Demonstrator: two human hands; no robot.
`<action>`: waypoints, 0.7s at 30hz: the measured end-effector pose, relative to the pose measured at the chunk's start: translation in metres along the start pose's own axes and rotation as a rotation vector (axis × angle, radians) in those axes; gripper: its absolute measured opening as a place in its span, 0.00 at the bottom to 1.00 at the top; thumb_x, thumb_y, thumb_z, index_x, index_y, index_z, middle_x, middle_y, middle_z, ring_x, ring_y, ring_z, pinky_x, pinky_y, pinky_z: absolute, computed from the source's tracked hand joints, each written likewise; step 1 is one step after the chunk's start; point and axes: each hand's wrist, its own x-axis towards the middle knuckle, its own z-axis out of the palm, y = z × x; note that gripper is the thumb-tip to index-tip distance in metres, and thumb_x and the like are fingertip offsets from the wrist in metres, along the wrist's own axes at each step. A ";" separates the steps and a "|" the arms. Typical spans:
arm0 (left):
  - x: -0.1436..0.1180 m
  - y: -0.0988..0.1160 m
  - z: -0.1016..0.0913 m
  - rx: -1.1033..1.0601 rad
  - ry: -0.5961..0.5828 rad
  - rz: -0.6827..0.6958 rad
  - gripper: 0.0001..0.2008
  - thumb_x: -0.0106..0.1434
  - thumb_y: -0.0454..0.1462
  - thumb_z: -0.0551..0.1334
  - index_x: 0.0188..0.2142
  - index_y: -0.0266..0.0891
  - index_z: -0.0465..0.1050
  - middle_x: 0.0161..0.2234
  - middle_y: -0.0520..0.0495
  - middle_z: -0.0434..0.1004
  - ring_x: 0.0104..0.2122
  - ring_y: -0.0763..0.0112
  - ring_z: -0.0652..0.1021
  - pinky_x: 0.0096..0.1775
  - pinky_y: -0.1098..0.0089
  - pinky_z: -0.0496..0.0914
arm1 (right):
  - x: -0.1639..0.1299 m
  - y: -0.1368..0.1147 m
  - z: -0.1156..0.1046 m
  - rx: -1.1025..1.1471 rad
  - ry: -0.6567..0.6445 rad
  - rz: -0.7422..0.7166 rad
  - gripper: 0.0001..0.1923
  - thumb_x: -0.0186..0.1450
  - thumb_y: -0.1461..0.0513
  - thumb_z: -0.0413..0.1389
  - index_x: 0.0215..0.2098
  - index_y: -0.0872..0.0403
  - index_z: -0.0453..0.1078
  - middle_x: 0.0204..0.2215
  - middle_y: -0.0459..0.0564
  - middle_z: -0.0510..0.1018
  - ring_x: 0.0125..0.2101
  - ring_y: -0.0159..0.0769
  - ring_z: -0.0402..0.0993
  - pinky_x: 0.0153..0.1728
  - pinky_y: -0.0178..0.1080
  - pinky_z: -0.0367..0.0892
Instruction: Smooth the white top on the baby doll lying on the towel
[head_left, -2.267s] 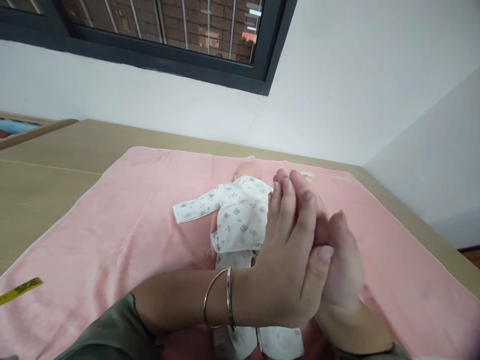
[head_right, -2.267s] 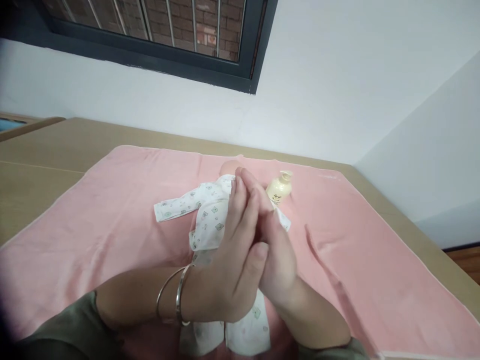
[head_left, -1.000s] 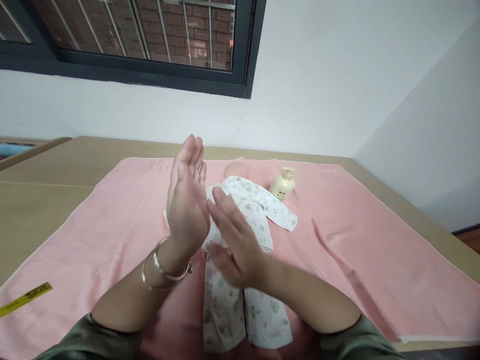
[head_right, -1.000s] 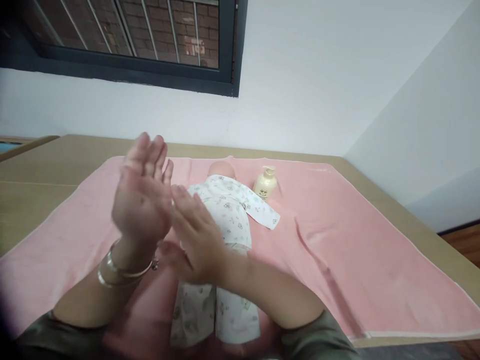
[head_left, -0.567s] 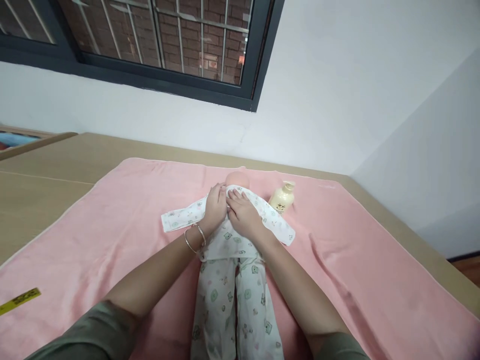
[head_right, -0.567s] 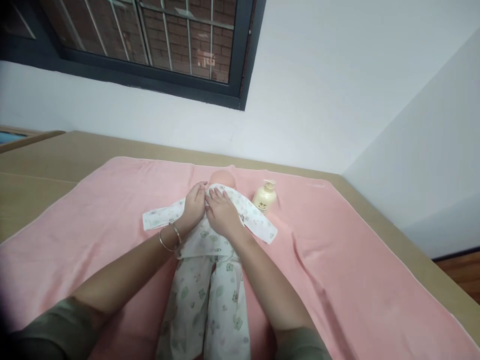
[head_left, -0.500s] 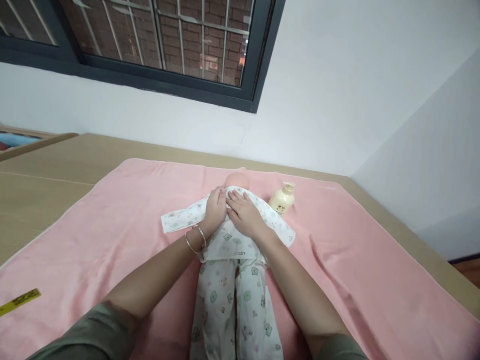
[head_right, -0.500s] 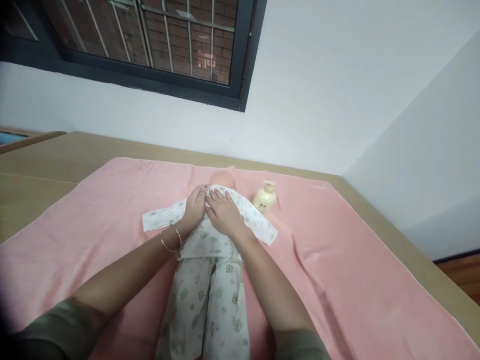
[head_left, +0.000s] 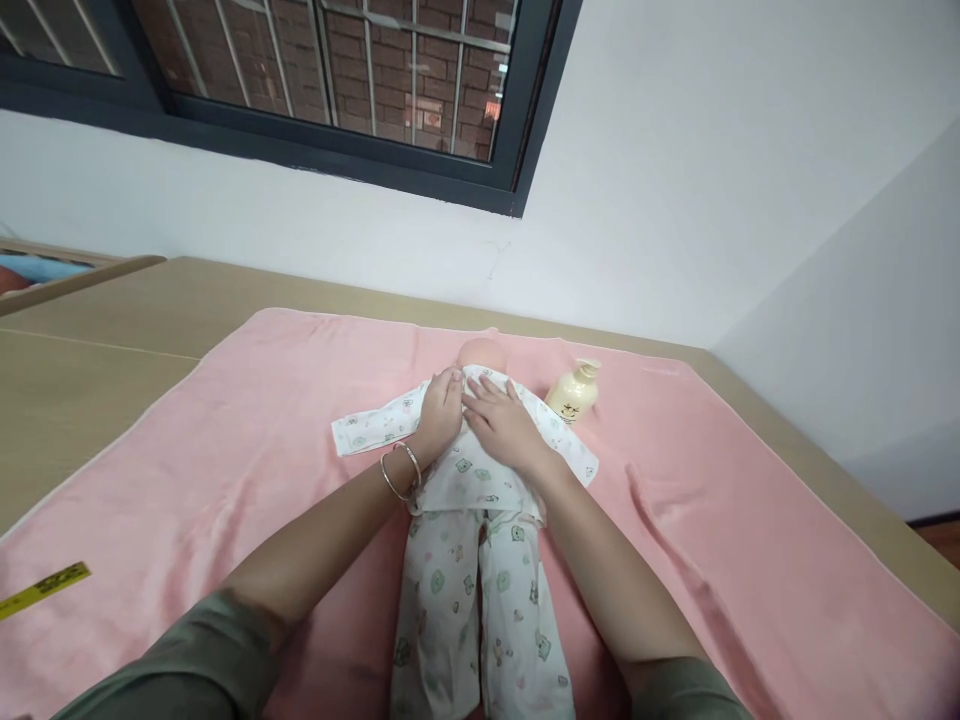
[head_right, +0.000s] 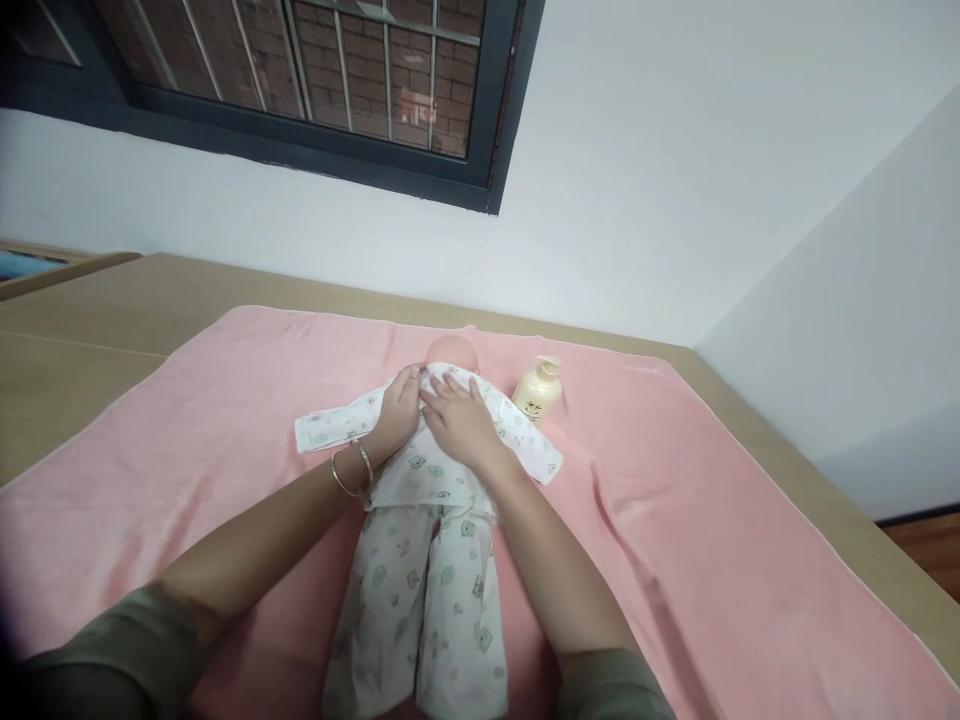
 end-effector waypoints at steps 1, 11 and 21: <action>0.000 0.001 0.000 0.007 0.001 0.006 0.20 0.75 0.45 0.44 0.43 0.41 0.73 0.46 0.41 0.80 0.51 0.60 0.77 0.57 0.59 0.68 | 0.002 0.006 0.000 0.017 0.014 0.052 0.26 0.76 0.56 0.42 0.69 0.50 0.61 0.72 0.53 0.56 0.73 0.47 0.45 0.70 0.60 0.40; 0.001 0.000 0.001 0.057 -0.008 0.011 0.20 0.75 0.45 0.45 0.43 0.41 0.74 0.44 0.41 0.81 0.46 0.59 0.79 0.54 0.57 0.70 | -0.003 -0.022 0.007 -0.113 0.054 0.217 0.29 0.74 0.61 0.42 0.71 0.63 0.55 0.71 0.64 0.56 0.72 0.53 0.46 0.70 0.57 0.44; 0.000 0.001 0.002 0.174 -0.030 0.029 0.19 0.71 0.41 0.50 0.50 0.36 0.75 0.51 0.36 0.80 0.52 0.54 0.77 0.59 0.53 0.67 | 0.006 0.019 0.001 0.019 0.077 0.326 0.31 0.76 0.56 0.40 0.71 0.66 0.55 0.71 0.65 0.57 0.71 0.49 0.51 0.70 0.49 0.49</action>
